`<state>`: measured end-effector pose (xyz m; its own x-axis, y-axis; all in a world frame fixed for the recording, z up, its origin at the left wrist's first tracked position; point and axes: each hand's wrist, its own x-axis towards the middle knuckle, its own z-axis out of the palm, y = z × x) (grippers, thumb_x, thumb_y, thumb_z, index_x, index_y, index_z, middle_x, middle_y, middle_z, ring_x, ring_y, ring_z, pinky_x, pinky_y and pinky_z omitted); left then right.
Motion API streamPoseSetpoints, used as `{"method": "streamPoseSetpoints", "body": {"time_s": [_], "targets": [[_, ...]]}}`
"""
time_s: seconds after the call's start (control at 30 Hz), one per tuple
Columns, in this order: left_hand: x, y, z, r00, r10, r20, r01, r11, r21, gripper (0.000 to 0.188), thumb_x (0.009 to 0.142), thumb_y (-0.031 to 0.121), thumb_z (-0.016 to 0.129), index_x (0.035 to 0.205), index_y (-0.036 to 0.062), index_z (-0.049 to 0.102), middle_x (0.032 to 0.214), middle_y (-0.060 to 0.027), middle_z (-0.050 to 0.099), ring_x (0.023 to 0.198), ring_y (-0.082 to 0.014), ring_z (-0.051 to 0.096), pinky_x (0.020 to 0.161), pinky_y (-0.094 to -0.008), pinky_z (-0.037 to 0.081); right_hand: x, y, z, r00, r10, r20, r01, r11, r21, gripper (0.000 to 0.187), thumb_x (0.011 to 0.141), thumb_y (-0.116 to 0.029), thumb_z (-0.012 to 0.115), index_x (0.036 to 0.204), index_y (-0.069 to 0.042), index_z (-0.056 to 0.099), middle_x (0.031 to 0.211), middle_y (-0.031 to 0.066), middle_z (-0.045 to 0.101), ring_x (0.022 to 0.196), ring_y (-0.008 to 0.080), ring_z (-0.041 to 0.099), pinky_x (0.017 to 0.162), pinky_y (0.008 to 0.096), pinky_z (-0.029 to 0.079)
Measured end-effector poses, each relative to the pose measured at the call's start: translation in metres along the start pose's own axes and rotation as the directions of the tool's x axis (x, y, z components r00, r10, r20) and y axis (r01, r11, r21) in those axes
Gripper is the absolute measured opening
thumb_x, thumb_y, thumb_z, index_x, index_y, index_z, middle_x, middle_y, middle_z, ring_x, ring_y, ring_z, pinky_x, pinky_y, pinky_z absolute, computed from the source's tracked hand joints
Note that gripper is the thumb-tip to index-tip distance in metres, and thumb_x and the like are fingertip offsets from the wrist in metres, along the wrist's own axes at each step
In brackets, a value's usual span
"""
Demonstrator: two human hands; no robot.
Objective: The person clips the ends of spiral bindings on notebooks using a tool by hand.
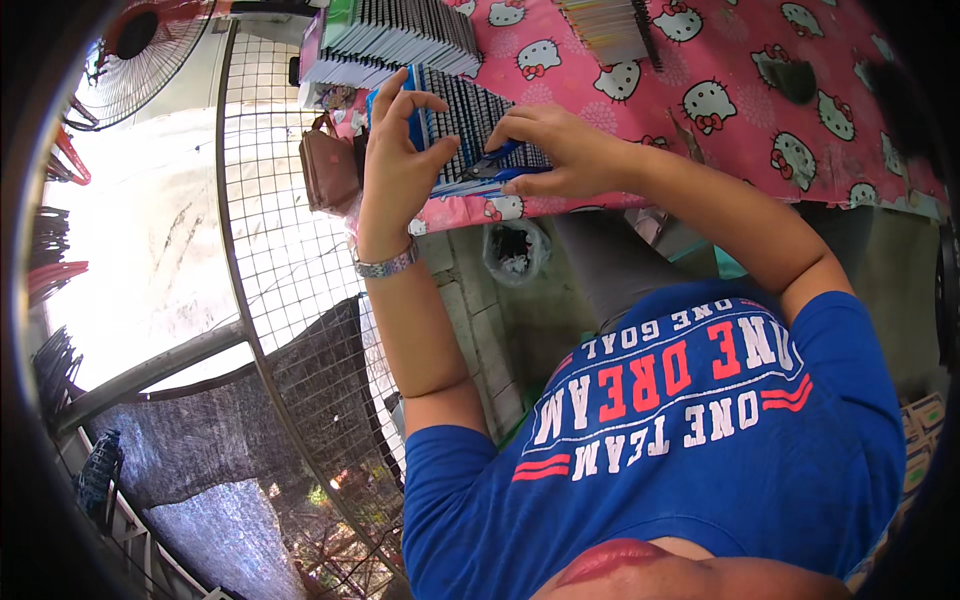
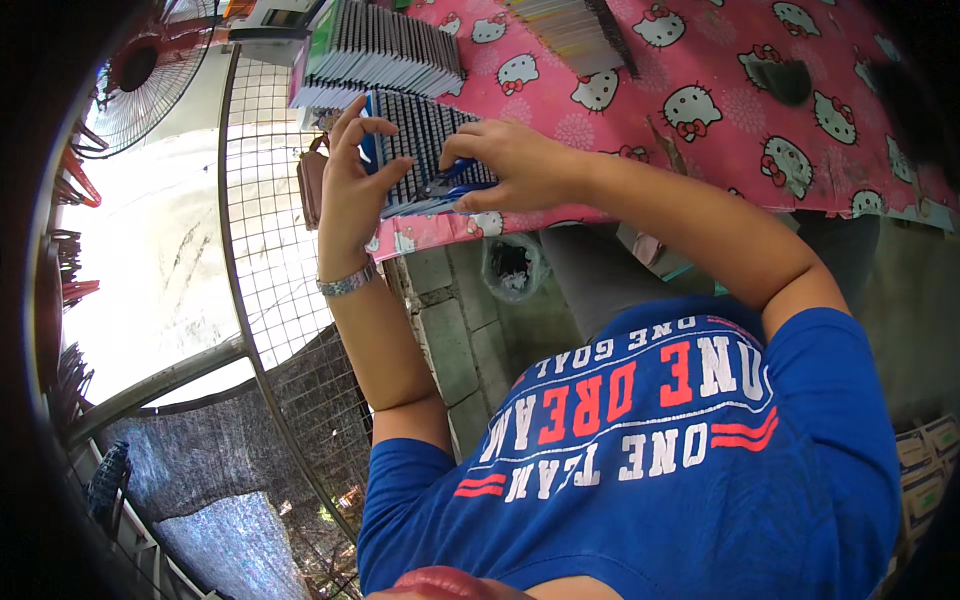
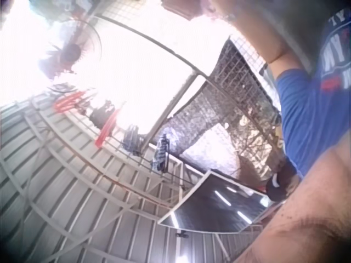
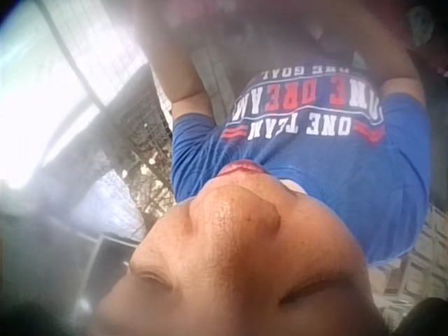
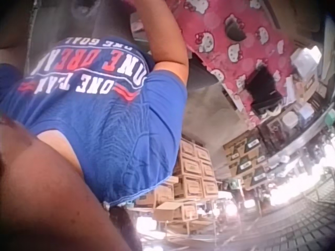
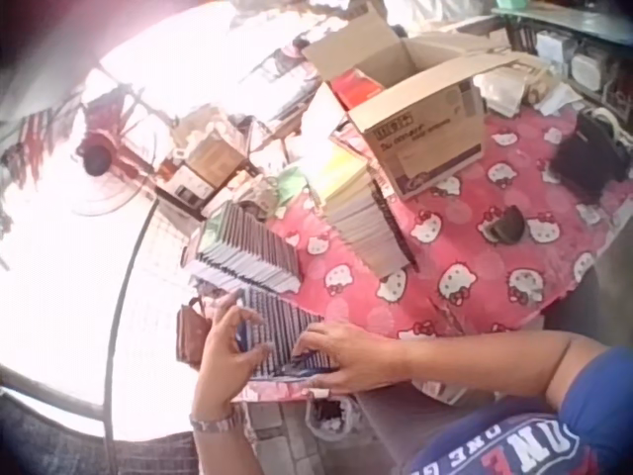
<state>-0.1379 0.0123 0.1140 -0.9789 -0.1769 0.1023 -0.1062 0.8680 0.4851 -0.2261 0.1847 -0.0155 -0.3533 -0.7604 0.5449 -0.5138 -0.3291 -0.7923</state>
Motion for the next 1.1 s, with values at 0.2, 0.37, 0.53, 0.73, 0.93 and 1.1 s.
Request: {"method": "streamPoseSetpoints", "body": {"time_s": [0.2,0.37,0.53,0.73,0.93,1.1], "targets": [[0.003,0.004,0.001,1.000,-0.025,0.006,0.025,1.000,-0.010,0.034,0.068,-0.002,0.071,0.100,0.0083,0.063,0.150,-0.0143,0.037,0.142,-0.0286,0.030,0.114,-0.0397,0.025,0.006,0.004,-0.008,1.000,-0.003,0.013,0.003,1.000,0.031,0.042,0.075,-0.027,0.077,0.108,-0.006,0.060,0.104,0.0132,0.061,0.102,0.0332,0.058,0.088,0.0419,0.045],[0.002,0.003,0.001,1.000,-0.030,0.000,0.030,0.999,-0.022,0.033,0.067,-0.002,0.070,0.099,0.0071,0.064,0.149,-0.0146,0.039,0.143,-0.0274,0.030,0.114,-0.0388,0.025,0.009,0.001,-0.007,0.997,-0.070,0.011,0.071,0.997,-0.037,0.040,0.078,-0.027,0.074,0.107,-0.003,0.060,0.101,0.0131,0.060,0.100,0.0317,0.058,0.087,0.0401,0.045],[0.000,0.001,0.000,1.000,-0.030,0.003,0.030,0.999,-0.036,0.035,0.067,-0.003,0.069,0.100,0.0074,0.063,0.149,-0.0146,0.038,0.144,-0.0273,0.029,0.114,-0.0388,0.025,0.015,-0.015,-0.015,0.842,0.369,0.392,-0.484,0.838,0.250,0.040,0.079,-0.031,0.073,0.106,-0.003,0.061,0.101,0.0138,0.062,0.099,0.0308,0.060,0.085,0.0400,0.047],[0.001,0.009,0.003,1.000,0.005,0.018,-0.008,0.993,0.115,0.048,0.065,-0.001,0.072,0.110,0.0092,0.059,0.151,-0.0133,0.034,0.141,-0.0283,0.032,0.113,-0.0410,0.029,0.008,0.012,-0.007,0.997,-0.075,-0.012,0.075,0.997,-0.034,0.039,0.088,-0.036,0.067,0.104,-0.001,0.061,0.089,0.0132,0.064,0.087,0.0255,0.062,0.078,0.0380,0.049],[0.001,0.007,0.002,0.999,0.006,0.043,-0.013,0.986,0.164,0.052,0.063,0.001,0.074,0.112,0.0101,0.059,0.150,-0.0139,0.034,0.138,-0.0308,0.035,0.112,-0.0432,0.031,0.019,-0.003,-0.023,0.801,0.383,0.461,-0.499,0.852,0.158,0.036,0.084,-0.027,0.071,0.107,-0.001,0.061,0.099,0.0122,0.063,0.093,0.0241,0.061,0.080,0.0364,0.047],[0.002,0.010,0.007,0.998,0.055,0.021,-0.058,0.961,0.270,0.056,0.063,0.002,0.074,0.116,0.0113,0.057,0.149,-0.0164,0.034,0.137,-0.0341,0.037,0.110,-0.0444,0.032,0.003,0.015,-0.014,0.990,0.055,0.126,-0.070,0.990,0.121,0.034,0.092,-0.032,0.063,0.104,0.000,0.062,0.091,0.0131,0.065,0.088,0.0229,0.061,0.080,0.0364,0.047]]}}
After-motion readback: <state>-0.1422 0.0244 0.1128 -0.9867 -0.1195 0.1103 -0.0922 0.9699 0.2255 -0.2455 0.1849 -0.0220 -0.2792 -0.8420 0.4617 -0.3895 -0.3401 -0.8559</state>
